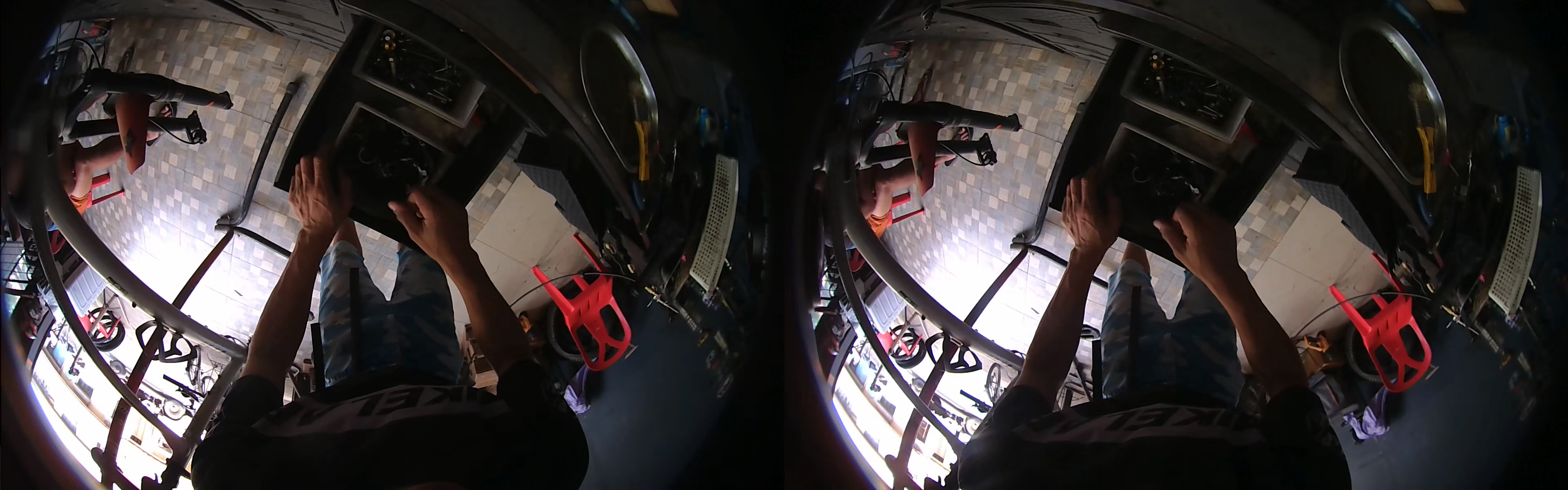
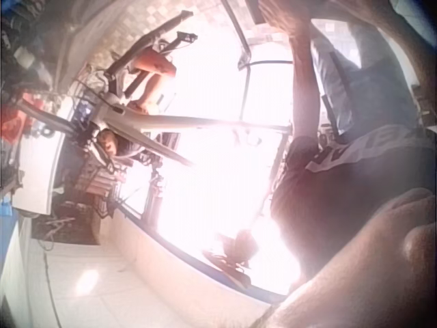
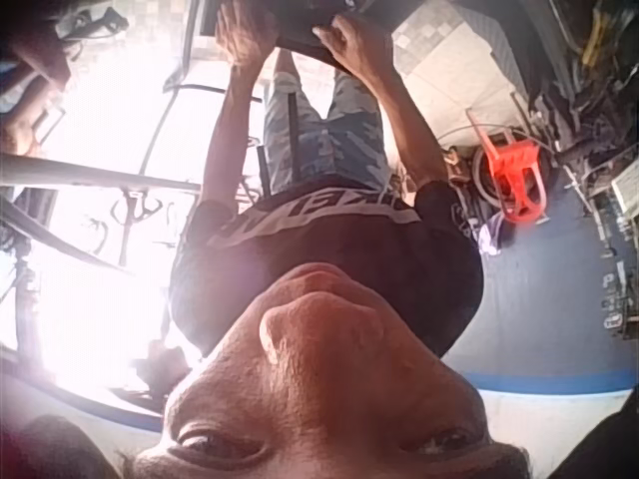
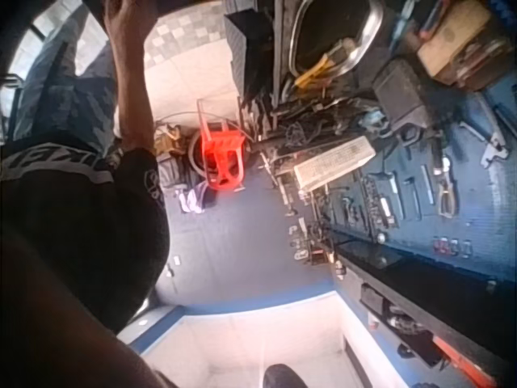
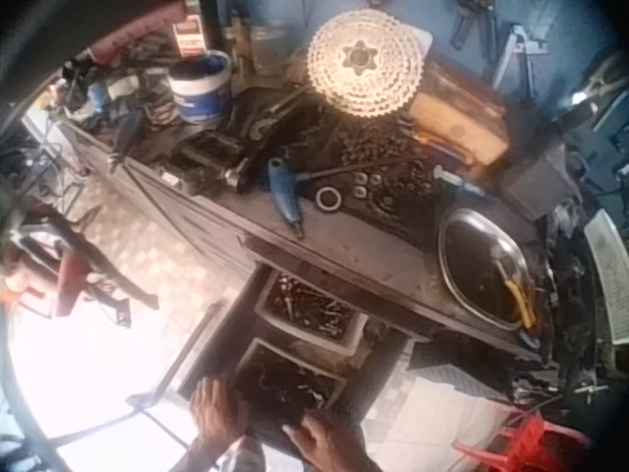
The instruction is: The person searches through drawers and bins for small parts, then installs a headset bearing into the bicycle frame's head tube. They handle the frame and parts repeatedly, moving between the workbench and the frame.
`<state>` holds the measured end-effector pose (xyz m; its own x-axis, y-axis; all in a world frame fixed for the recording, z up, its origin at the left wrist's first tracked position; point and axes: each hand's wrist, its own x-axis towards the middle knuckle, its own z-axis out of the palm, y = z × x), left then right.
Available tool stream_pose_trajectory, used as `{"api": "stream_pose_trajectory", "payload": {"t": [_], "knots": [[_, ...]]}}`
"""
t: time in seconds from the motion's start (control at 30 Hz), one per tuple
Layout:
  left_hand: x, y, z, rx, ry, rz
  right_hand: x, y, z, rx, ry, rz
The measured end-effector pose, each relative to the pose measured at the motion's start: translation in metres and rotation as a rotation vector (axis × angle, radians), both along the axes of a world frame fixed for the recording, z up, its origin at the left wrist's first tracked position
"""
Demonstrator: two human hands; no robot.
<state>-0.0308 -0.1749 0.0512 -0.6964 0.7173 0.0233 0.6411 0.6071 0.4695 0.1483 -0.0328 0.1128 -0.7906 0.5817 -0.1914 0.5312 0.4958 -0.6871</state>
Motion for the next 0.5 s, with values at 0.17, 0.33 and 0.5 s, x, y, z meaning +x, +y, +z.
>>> {"api": "stream_pose_trajectory", "payload": {"t": [0.17,0.33,0.5], "knots": [[-0.014,0.012,0.039,0.171,0.28,-0.019,0.045,0.01,0.006,0.134,-0.02,-0.553],[-0.066,0.007,0.026,-0.161,-0.048,0.069,0.066,0.034,0.0,-0.031,-0.544,-0.469],[-0.091,0.004,0.022,-0.298,-0.159,0.044,0.052,0.005,-0.02,0.062,-0.472,-0.3]]}}
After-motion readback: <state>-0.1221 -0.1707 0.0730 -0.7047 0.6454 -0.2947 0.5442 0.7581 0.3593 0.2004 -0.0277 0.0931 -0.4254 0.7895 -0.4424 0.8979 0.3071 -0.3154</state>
